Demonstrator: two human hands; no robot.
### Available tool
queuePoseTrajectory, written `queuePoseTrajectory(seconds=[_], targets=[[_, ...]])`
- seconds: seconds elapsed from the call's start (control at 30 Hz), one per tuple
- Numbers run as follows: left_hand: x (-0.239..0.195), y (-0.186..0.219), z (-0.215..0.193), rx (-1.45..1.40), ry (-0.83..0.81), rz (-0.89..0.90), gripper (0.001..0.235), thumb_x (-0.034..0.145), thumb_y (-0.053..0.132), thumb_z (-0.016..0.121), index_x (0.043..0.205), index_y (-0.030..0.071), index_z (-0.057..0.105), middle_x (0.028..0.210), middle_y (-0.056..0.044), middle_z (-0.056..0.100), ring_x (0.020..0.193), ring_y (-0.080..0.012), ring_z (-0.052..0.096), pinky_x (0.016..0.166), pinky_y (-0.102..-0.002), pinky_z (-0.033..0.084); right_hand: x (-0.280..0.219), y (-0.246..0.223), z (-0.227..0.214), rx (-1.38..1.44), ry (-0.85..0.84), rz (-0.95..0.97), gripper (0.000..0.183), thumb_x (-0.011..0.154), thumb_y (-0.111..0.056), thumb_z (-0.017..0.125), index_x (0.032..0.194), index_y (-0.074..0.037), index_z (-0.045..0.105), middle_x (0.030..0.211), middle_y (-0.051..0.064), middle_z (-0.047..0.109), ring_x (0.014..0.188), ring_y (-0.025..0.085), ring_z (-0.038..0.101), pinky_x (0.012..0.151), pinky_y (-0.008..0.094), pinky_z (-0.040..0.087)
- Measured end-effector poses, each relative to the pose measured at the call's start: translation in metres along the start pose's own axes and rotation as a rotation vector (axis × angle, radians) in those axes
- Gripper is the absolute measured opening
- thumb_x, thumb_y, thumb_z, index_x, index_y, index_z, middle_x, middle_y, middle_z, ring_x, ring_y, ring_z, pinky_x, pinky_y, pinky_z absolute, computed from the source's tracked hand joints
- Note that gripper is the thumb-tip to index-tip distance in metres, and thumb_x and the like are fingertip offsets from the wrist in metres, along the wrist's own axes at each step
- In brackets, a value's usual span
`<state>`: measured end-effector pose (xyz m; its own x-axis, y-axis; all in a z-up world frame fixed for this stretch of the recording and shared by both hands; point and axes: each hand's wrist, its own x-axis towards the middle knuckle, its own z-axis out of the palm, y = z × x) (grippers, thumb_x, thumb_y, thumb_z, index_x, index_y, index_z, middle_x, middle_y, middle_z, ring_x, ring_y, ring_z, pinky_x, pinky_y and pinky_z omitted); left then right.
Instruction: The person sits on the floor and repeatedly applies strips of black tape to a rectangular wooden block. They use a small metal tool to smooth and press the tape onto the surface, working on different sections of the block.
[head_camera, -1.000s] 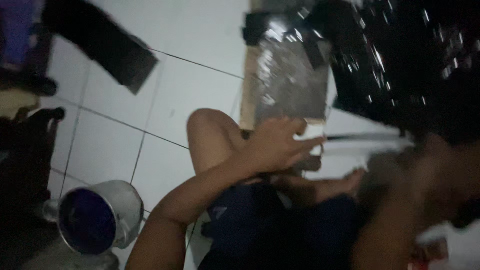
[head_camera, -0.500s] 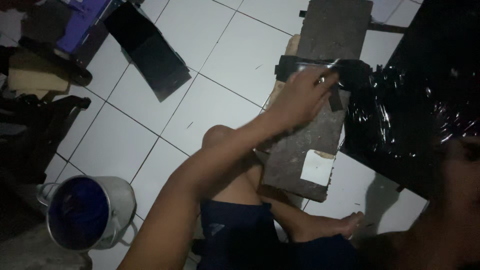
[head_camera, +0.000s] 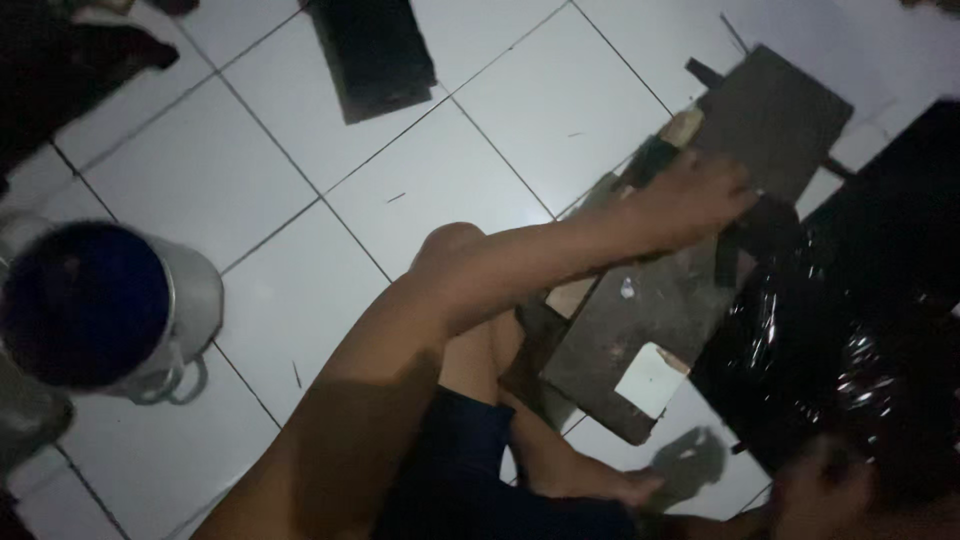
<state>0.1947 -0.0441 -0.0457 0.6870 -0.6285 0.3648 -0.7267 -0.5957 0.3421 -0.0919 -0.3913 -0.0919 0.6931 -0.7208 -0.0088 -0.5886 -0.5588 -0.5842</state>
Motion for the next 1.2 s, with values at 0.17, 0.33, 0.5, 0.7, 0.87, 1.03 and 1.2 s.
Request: queuePoseTrajectory(seconds=[0.17, 0.33, 0.5, 0.7, 0.87, 1.03, 1.2], targets=[[-0.011, 0.009, -0.016, -0.001, 0.075, 0.095, 0.02, 0.094, 0.021, 0.062, 0.11, 0.009, 0.068, 0.128, -0.016, 0.061, 0.121, -0.031, 0.061, 0.103, -0.052, 0.049, -0.059, 0.035, 0.041, 0.042, 0.056, -0.049, 0.029, 0.109, -0.012, 0.064, 0.127, 0.01, 0.06, 0.111, 0.024, 0.068, 0.093, 0.028, 0.068, 0.08, 0.042, 0.057], [-0.055, 0.041, -0.027, -0.131, -0.042, 0.253, 0.026, 0.099, 0.024, 0.065, 0.115, 0.005, 0.07, 0.122, -0.014, 0.065, 0.106, -0.0272, 0.068, 0.083, -0.039, 0.057, -0.08, 0.017, 0.054, 0.063, -0.004, -0.144, 0.031, 0.108, -0.011, 0.062, 0.125, 0.014, 0.058, 0.101, 0.025, 0.068, 0.082, 0.027, 0.069, 0.073, 0.039, 0.058], [-0.125, 0.065, -0.029, 0.109, 0.12, 0.373, 0.008, 0.08, 0.02, 0.072, 0.083, 0.014, 0.077, 0.134, -0.012, 0.063, 0.109, -0.0265, 0.065, 0.08, -0.04, 0.051, -0.119, -0.069, 0.039, 0.261, -0.076, -0.469, 0.04, 0.114, -0.014, 0.057, 0.136, 0.018, 0.047, 0.124, 0.026, 0.064, 0.112, 0.029, 0.069, 0.094, 0.037, 0.059], [-0.171, 0.069, -0.046, 0.098, 0.225, 0.275, 0.01, 0.074, 0.02, 0.074, 0.08, 0.013, 0.078, 0.129, -0.012, 0.065, 0.116, -0.0291, 0.061, 0.08, -0.041, 0.048, -0.151, -0.166, 0.027, -0.129, -0.237, -0.669, 0.041, 0.105, -0.017, 0.058, 0.135, 0.01, 0.064, 0.125, 0.03, 0.068, 0.113, 0.034, 0.068, 0.095, 0.039, 0.053], [-0.197, 0.071, -0.056, 0.206, 0.055, 0.204, 0.011, 0.079, 0.022, 0.073, 0.087, 0.017, 0.078, 0.127, -0.006, 0.064, 0.122, -0.0275, 0.06, 0.09, -0.04, 0.048, -0.171, -0.174, 0.035, 0.067, -0.256, -0.509, 0.042, 0.109, -0.021, 0.06, 0.13, 0.014, 0.06, 0.112, 0.027, 0.069, 0.101, 0.03, 0.07, 0.086, 0.035, 0.056], [-0.187, 0.102, -0.064, -0.185, 0.27, 0.126, 0.029, 0.08, 0.028, 0.068, 0.106, 0.019, 0.077, 0.114, -0.009, 0.065, 0.108, -0.0283, 0.062, 0.089, -0.047, 0.046, -0.178, -0.188, 0.028, 0.095, -0.282, -0.521, 0.039, 0.107, -0.021, 0.063, 0.125, 0.013, 0.061, 0.101, 0.024, 0.071, 0.088, 0.027, 0.071, 0.077, 0.036, 0.057], [-0.168, 0.12, -0.052, -0.127, -0.013, 0.129, 0.032, 0.089, 0.035, 0.064, 0.111, 0.013, 0.073, 0.116, -0.007, 0.064, 0.112, -0.0268, 0.062, 0.094, -0.044, 0.046, -0.18, -0.194, 0.026, -0.037, -0.347, -0.265, 0.029, 0.107, -0.017, 0.067, 0.115, 0.011, 0.068, 0.088, 0.028, 0.072, 0.076, 0.033, 0.069, 0.07, 0.041, 0.054]])
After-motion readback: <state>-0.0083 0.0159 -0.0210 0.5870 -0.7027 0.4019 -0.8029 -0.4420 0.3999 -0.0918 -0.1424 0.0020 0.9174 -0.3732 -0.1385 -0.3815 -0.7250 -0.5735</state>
